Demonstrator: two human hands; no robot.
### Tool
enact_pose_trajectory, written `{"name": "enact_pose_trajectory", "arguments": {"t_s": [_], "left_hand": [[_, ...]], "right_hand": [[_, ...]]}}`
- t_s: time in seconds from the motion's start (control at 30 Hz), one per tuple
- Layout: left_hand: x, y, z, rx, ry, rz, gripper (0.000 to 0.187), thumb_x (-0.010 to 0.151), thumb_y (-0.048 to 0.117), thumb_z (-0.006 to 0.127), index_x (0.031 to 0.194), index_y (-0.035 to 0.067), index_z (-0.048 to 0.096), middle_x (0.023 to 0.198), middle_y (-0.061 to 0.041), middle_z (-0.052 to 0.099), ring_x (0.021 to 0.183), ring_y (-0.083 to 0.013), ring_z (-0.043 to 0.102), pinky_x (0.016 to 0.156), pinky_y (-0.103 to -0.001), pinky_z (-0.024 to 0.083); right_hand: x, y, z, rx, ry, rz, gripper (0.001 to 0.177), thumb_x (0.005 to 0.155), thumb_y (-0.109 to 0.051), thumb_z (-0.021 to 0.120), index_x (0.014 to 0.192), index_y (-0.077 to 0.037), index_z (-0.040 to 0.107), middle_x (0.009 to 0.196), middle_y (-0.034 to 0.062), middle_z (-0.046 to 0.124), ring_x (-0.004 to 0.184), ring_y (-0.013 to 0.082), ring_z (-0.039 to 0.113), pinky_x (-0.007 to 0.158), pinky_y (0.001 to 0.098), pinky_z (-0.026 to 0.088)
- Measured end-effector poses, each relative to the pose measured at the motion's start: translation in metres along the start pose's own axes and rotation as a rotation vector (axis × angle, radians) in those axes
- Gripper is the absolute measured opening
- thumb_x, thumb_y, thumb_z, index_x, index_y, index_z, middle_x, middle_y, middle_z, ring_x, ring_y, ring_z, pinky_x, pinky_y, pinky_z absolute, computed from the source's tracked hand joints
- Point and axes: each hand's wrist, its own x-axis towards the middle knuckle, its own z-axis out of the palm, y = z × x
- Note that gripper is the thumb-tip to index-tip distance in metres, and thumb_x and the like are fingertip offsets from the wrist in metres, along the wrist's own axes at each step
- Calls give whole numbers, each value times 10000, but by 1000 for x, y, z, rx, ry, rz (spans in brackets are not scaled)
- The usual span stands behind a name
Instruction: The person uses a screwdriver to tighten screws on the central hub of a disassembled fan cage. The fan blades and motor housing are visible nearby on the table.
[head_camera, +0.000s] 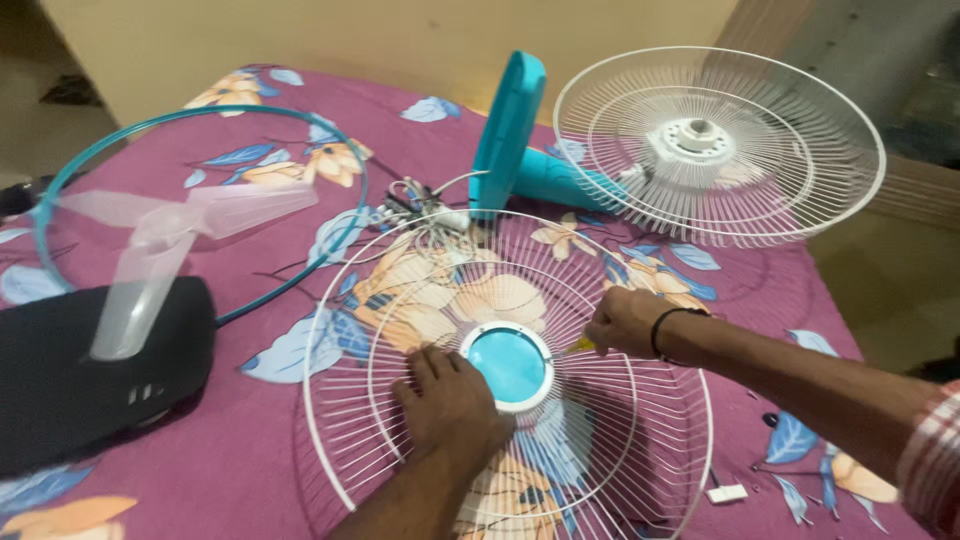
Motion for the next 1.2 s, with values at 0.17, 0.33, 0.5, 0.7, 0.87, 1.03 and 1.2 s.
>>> {"name": "enact_pose_trajectory", "arguments": {"t_s": [0.17,0.33,0.5,0.7,0.87,1.03,1.2], "left_hand": [[6,-6,-2,64,-36,33,1172,824,685,752,1570,-49,223,1646,-285,192,1539,-469,135,1135,-651,314],[13,-8,-2,76,-47,81,1158,840,671,757,1570,-51,222,1641,-311,190,1532,-496,133,1140,-662,306],[12,-10,-7,31,-75,36,1217,803,686,791,1581,-29,187,1670,-243,147,1554,-427,113,1152,-633,319],[6,-11,-8,32,-44,31,1181,777,703,790,1561,2,253,1668,-200,194,1566,-372,145,1138,-601,369],[5,-9,-11,36,-35,32,1203,770,711,797,1563,-3,241,1677,-204,170,1567,-364,139,1158,-586,348],[2,-15,-10,46,-30,93,1177,825,665,781,1577,-35,208,1675,-234,165,1568,-375,119,1171,-605,309],[2,-20,-7,41,-36,90,1125,852,607,774,1591,19,163,1686,-192,117,1568,-350,85,1183,-605,276]], "right_hand": [[-12,8,16,158,45,22,403,952,-380,614,887,-89,885,861,99,797,766,214,748,772,397,584],[-41,1,16,6,123,-13,361,974,-409,568,1033,-150,813,903,141,800,837,281,774,831,443,588],[-63,-1,5,-115,142,-43,319,953,-452,618,1117,-241,793,997,73,785,966,275,737,875,452,560],[-60,6,9,-237,326,-240,253,916,-362,646,1119,-277,770,981,23,772,913,259,735,771,458,576],[-55,5,3,-448,350,-363,206,958,-319,608,1042,-229,773,931,32,746,842,256,732,687,455,571],[-50,-16,-7,-513,241,-294,225,964,-389,606,1046,-250,763,906,25,752,852,247,724,712,450,564],[-49,-13,-12,-514,198,-232,222,985,-377,589,1073,-252,750,955,11,740,884,247,727,747,452,573]]}}
